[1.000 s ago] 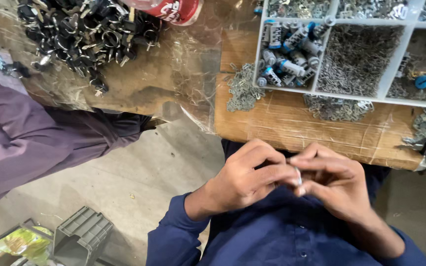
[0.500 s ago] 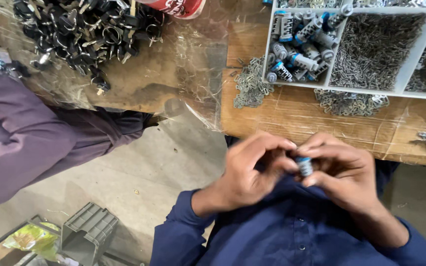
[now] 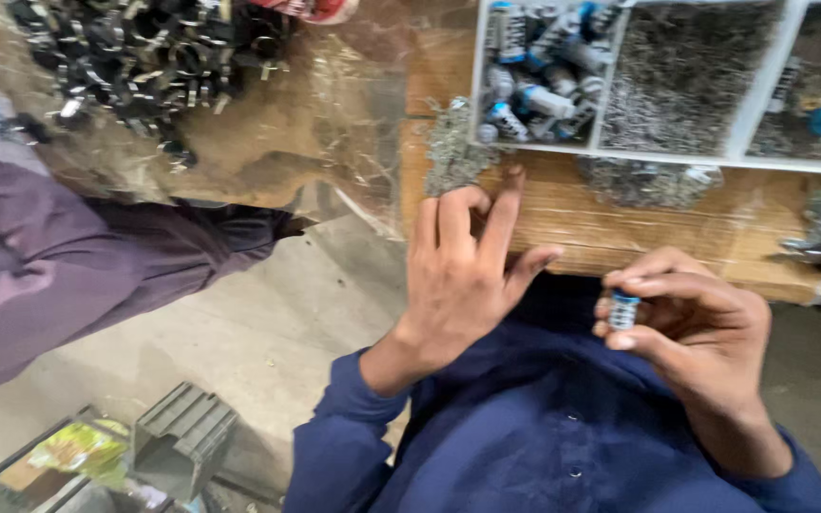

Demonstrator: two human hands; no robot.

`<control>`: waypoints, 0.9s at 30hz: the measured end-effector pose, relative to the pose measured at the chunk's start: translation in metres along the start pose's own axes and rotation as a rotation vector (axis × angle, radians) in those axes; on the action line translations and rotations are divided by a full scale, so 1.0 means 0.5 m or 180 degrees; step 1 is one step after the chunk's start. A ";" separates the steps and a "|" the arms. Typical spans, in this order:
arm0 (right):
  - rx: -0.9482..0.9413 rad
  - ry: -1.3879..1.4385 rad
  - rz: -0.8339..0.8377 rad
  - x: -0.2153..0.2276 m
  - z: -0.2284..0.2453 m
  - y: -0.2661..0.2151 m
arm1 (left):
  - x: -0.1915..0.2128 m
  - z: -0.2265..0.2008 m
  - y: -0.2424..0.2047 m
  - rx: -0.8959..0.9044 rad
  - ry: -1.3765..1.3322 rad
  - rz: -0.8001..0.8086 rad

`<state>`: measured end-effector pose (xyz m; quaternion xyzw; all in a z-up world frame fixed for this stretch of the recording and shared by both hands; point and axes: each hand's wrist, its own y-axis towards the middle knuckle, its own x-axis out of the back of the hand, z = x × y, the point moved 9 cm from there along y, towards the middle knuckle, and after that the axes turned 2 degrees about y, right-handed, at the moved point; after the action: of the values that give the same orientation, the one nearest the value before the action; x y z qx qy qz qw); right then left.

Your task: The person repeatedly picks up small cylindrical key fobs and metal key blanks from a compartmentalized tray, then inserts the blanks into the fobs by hand. The person handles the items one at a time and places the assembled units back into the tray.

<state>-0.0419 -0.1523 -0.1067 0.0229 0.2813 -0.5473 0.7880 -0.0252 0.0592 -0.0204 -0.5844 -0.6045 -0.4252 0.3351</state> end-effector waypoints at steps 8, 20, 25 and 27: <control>-0.0120 0.0183 -0.0084 0.016 -0.004 -0.005 | -0.016 -0.002 -0.045 -0.0705 -0.0912 0.0175; 0.0282 -0.0010 -0.0496 0.069 0.013 -0.033 | -0.062 -0.151 0.005 -0.0622 -0.2057 -0.0225; 0.0357 0.0052 -0.0309 0.050 0.009 -0.032 | -0.045 -0.144 0.000 -0.0670 -0.1912 -0.0224; 0.0323 0.0046 -0.0298 0.035 0.002 -0.025 | -0.027 -0.145 -0.007 -0.0921 -0.1549 -0.0248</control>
<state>-0.0483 -0.1724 -0.1107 0.0535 0.2596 -0.5969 0.7573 -0.0338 -0.0119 -0.0030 -0.6873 -0.6223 -0.3668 0.0766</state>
